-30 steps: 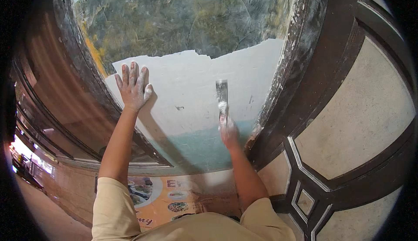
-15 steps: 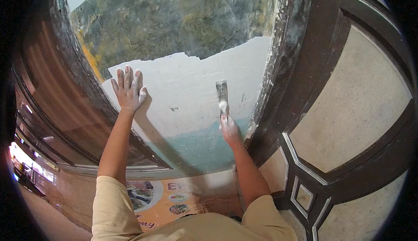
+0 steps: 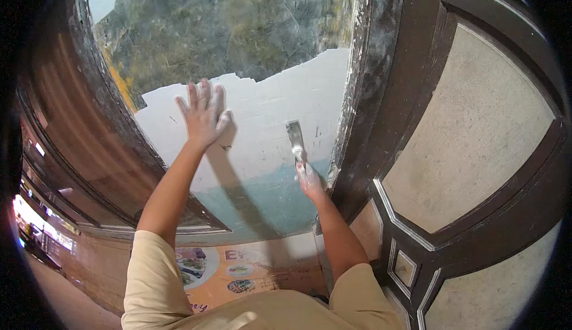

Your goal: The person applies and smooths wall putty onto a wall surface using a putty knife.

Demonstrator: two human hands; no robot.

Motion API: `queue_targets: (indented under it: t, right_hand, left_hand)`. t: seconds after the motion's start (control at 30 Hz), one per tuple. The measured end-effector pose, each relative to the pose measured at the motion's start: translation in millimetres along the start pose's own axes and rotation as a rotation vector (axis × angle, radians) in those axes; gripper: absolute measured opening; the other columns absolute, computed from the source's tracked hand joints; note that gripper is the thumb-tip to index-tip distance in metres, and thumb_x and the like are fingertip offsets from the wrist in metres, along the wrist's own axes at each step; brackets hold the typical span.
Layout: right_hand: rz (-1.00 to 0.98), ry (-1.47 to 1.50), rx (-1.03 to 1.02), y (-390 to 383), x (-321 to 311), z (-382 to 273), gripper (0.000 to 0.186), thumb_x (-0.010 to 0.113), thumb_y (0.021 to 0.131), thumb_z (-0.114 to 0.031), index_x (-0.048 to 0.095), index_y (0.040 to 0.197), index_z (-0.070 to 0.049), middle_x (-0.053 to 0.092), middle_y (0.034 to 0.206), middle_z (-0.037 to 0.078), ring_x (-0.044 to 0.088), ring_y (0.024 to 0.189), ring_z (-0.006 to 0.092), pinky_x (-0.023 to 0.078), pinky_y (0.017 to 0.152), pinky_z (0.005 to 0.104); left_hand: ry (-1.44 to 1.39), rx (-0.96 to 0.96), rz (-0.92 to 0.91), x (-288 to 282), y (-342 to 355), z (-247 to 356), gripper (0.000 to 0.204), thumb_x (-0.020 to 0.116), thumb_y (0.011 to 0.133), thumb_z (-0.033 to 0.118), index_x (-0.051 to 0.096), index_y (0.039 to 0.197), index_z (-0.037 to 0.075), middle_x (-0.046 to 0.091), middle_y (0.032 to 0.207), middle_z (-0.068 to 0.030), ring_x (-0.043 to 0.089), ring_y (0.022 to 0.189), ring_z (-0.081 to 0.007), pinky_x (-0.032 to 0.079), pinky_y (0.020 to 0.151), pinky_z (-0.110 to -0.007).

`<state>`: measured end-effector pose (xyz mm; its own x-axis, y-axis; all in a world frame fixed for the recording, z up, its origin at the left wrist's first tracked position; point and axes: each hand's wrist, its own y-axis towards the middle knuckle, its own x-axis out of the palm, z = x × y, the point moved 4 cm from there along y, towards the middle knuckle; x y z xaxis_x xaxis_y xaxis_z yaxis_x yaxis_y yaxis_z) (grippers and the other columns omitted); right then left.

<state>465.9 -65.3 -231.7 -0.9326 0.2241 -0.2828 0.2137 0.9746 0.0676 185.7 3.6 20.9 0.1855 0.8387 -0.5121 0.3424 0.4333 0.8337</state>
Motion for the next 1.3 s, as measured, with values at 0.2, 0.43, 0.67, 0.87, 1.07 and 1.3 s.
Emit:
queue_targets:
  t: [0.2, 0.43, 0.67, 0.87, 1.07, 1.3]
  right_hand:
    - [0.094, -0.129, -0.169, 14, -27, -129, 0.043, 0.042, 0.097, -0.044, 0.057, 0.099, -0.003, 0.063, 0.084, 0.02, 0.061, 0.079, 0.0399, 0.045, 0.068, 0.0469]
    - [0.092, 0.062, -0.031, 1, -11, 49, 0.049, 0.038, 0.098, -0.045, 0.057, 0.088, -0.001, 0.059, 0.066, 0.016, 0.059, 0.062, 0.0346, 0.045, 0.06, 0.0461]
    - [0.209, -0.12, -0.326, 25, -44, -113, 0.041, 0.046, 0.096, -0.04, 0.058, 0.098, -0.001, 0.061, 0.071, 0.019, 0.062, 0.066, 0.0344, 0.046, 0.064, 0.0439]
    - [0.227, -0.376, -0.4, 32, -50, -14, 0.038, 0.046, 0.096, -0.037, 0.057, 0.1, 0.0, 0.06, 0.08, 0.026, 0.059, 0.077, 0.045, 0.045, 0.067, 0.0495]
    - [-0.03, 0.047, -0.091, -37, -14, 7, 0.034, 0.043, 0.099, -0.036, 0.054, 0.094, -0.003, 0.052, 0.067, 0.006, 0.053, 0.059, 0.0188, 0.042, 0.056, 0.0339]
    - [0.058, -0.088, -0.383, -54, -37, -54, 0.03, 0.046, 0.099, -0.032, 0.05, 0.1, -0.002, 0.049, 0.073, 0.005, 0.048, 0.065, 0.0166, 0.041, 0.06, 0.0325]
  left_hand:
    - [0.001, 0.095, 0.193, 10, 2, 27, 0.066, 0.063, 0.08, 0.038, 0.042, 0.141, 0.025, 0.023, 0.155, -0.009, 0.007, 0.145, -0.0351, 0.011, 0.104, -0.071]
    - [0.041, 0.103, 0.153, 23, 10, 44, 0.068, 0.066, 0.077, 0.032, 0.043, 0.141, 0.028, 0.024, 0.155, -0.0058, 0.01, 0.145, -0.0347, 0.015, 0.105, -0.069]
    - [0.053, 0.054, 0.112, 19, 0, 29, 0.063, 0.063, 0.079, 0.03, 0.045, 0.139, 0.028, 0.028, 0.153, -0.0075, 0.013, 0.144, -0.0351, 0.014, 0.106, -0.068]
    - [0.057, 0.066, 0.133, 21, 8, 44, 0.062, 0.062, 0.08, 0.03, 0.045, 0.139, 0.028, 0.028, 0.153, -0.0072, 0.013, 0.144, -0.0347, 0.015, 0.105, -0.069]
    - [0.056, 0.039, 0.111, 14, -5, 24, 0.068, 0.068, 0.075, 0.032, 0.045, 0.139, 0.032, 0.025, 0.155, -0.0035, 0.01, 0.146, -0.0309, 0.016, 0.106, -0.068]
    - [-0.103, -0.067, -0.134, 5, -11, 60, 0.06, 0.051, 0.09, 0.038, 0.033, 0.146, 0.023, 0.009, 0.158, -0.0126, 0.001, 0.144, -0.0396, 0.008, 0.104, -0.073]
